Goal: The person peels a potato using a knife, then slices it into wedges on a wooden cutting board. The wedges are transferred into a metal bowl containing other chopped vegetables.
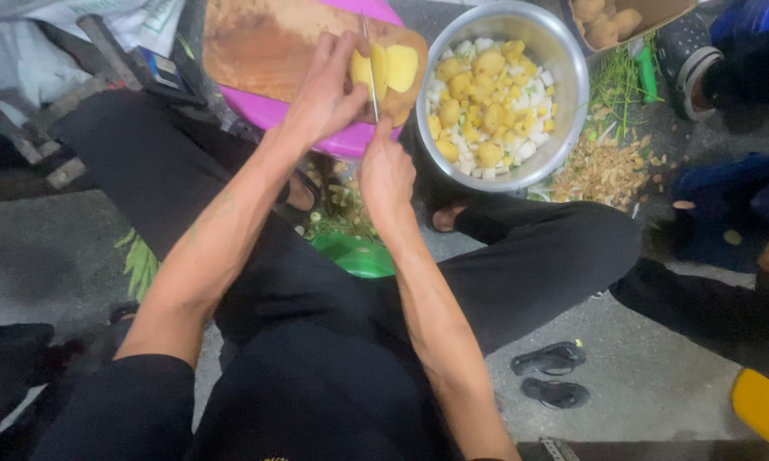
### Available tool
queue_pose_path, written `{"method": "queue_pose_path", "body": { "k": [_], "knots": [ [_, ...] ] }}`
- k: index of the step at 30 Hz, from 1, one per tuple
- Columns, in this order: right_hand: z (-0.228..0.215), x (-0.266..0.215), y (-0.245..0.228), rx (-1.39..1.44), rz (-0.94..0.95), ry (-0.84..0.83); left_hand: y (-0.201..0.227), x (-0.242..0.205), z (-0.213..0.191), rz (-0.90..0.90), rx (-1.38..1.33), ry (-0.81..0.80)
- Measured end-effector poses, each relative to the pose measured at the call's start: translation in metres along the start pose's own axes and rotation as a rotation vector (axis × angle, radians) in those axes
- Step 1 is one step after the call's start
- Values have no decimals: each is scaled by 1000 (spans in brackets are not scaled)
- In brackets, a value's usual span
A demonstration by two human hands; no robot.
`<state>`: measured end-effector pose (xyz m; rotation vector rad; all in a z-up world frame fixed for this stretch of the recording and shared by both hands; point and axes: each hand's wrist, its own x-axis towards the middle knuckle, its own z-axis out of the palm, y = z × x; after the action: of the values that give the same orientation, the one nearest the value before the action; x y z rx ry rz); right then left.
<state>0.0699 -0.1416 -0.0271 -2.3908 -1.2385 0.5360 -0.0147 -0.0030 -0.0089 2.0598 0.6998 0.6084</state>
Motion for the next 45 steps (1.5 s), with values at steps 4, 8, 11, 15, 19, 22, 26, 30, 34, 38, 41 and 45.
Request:
{"method": "queue_pose_path", "body": {
  "k": [4,8,11,15,19,22,26,30,34,38,41,45],
  "knots": [
    [14,4,8,-45,16,-5,-4,2,1,132,55,27],
    [19,1,15,-32,9,-13,-7,-3,4,151,115,26],
    [13,-2,16,-19,-14,-26,-5,2,3,64,114,11],
    [-3,-29,21,-6,-23,-68,-2,2,1,55,26,28],
    [-24,-48,18,63,-3,-108,2,-1,-3,13,-12,17],
    [-35,-50,7,96,15,-40,3,-5,-4,-31,-69,-8],
    [-46,-45,-9,119,-13,-12,4,-5,-4,-11,-79,18],
    [-49,-40,-16,86,-51,-21,4,-4,-3,76,-36,58],
    [-46,-40,-18,73,-31,-38,3,-6,-3,34,-37,46],
    [-44,-41,-16,65,-19,-20,5,-6,-2,24,-22,50],
    [-43,-40,-16,65,1,-21,5,-5,-2,22,9,49],
    [-43,-40,-16,54,5,-34,5,-4,-1,61,10,69]
  ]
}}
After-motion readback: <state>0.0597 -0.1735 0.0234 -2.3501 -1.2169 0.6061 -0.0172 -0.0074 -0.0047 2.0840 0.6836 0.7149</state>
